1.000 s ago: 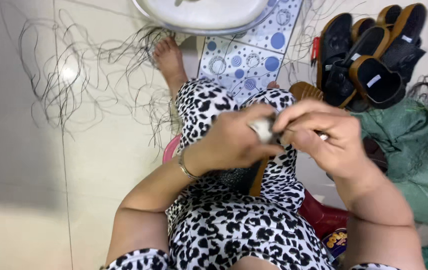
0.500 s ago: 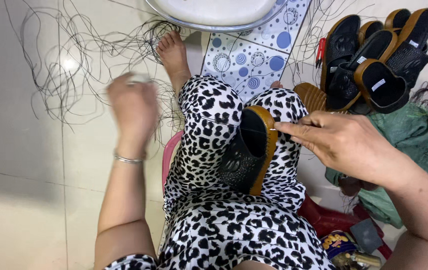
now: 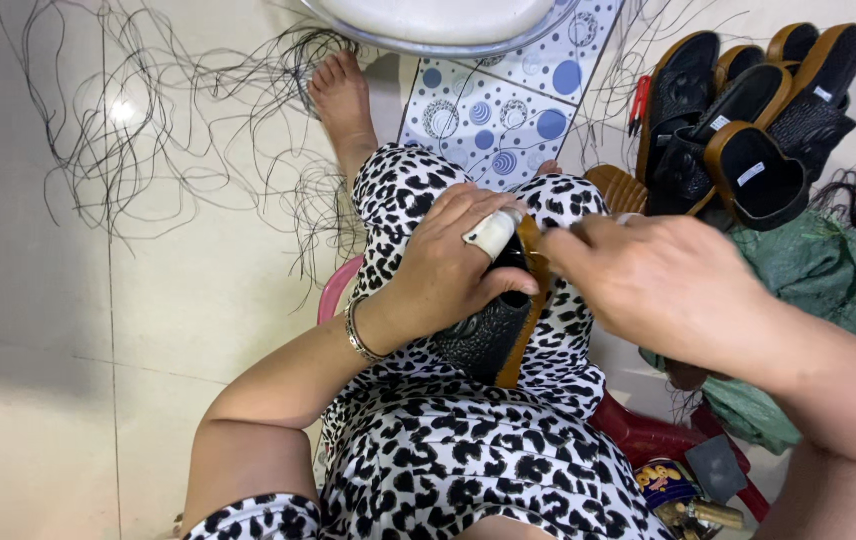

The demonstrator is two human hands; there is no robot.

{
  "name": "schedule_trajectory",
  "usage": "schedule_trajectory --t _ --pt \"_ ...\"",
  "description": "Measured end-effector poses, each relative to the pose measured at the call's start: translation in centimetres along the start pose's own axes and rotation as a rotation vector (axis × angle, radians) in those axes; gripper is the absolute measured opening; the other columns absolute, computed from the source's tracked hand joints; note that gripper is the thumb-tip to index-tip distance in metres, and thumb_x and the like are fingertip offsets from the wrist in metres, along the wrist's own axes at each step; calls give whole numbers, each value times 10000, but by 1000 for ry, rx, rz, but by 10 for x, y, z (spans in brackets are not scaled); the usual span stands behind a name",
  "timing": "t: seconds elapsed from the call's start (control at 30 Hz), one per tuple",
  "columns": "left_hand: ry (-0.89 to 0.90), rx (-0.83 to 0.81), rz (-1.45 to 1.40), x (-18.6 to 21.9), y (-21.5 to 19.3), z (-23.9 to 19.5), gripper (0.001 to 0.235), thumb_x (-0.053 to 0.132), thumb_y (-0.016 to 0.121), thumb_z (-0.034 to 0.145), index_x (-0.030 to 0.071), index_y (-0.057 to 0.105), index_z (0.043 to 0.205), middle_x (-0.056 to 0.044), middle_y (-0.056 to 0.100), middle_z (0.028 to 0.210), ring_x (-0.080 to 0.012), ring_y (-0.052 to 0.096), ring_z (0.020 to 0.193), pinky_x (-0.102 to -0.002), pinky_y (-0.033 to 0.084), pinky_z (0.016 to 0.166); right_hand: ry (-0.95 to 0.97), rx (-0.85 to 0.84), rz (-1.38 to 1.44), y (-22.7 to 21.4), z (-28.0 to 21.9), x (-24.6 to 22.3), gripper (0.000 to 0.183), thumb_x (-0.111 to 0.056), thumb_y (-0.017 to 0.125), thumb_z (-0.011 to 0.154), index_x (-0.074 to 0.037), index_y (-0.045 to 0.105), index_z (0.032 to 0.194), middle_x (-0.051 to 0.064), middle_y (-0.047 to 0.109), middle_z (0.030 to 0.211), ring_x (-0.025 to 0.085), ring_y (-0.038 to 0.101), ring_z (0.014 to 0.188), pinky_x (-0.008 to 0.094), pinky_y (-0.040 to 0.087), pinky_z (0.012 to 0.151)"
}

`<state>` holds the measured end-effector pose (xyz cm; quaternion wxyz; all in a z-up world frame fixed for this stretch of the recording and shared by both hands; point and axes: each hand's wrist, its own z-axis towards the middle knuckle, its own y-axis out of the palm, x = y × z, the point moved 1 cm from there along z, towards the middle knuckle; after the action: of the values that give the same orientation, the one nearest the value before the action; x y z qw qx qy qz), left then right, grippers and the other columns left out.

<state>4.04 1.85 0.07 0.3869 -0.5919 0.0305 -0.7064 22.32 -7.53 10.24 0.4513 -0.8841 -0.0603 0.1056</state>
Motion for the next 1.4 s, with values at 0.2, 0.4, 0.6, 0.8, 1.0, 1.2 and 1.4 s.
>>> schedule_trajectory --t 0.2,0.4,0.6,0.8,1.0,1.2,1.4 --pt "-117 -114 -79 15 -16 4 699 605 435 907 -35 559 1159 -133 576 1170 -270 593 1081 -407 529 1007 70 85 316 12 1 4 238 -306 567 1024 -168 497 1205 85 655 768 331 650 549 496 536 435" --pt "-12 -291 -468 36 -42 1 77 178 757 942 115 736 902 65 662 1182 -213 537 1190 -397 355 1050 57 271 392 24 -11 3 361 -265 666 973 -149 561 1298 58 731 899 288 717 703 459 577 486" --pt "-325 -140 -349 16 -16 -3 133 -7 634 995 1 642 1128 -8 609 713 -66 525 512 -131 479 442 17 488 326 26 -13 -2 304 -285 695 991 -117 652 1240 74 741 822 243 721 629 414 627 533" --pt "-252 -232 -366 22 -27 4 261 -58 476 1062 -61 502 1322 10 533 687 -72 499 455 -108 429 321 40 14 10 4 -58 36 642 -160 602 868 -384 515 1464 -145 641 742 75 640 621 367 568 364" --pt "-133 -106 -18 23 -24 8 108 -5 595 993 -95 624 1045 -252 673 1176 -265 586 786 -267 610 468 273 129 942 37 -38 30 462 -388 544 935 -192 680 1331 21 829 956 47 452 304 157 440 242" --pt "-265 39 -382 13 1 -1 127 -19 578 969 -107 649 1026 -15 538 548 -137 500 406 -259 406 387 11 546 1766 89 -27 3 350 -171 509 1076 -67 632 765 74 609 628 122 538 478 233 490 439" --pt "-340 198 -521 6 -6 -2 208 -20 662 943 -53 648 1148 -26 608 579 -70 545 476 -213 421 418 -43 725 1533 64 -76 23 444 -271 542 978 -115 588 566 64 651 607 107 574 419 248 469 381"
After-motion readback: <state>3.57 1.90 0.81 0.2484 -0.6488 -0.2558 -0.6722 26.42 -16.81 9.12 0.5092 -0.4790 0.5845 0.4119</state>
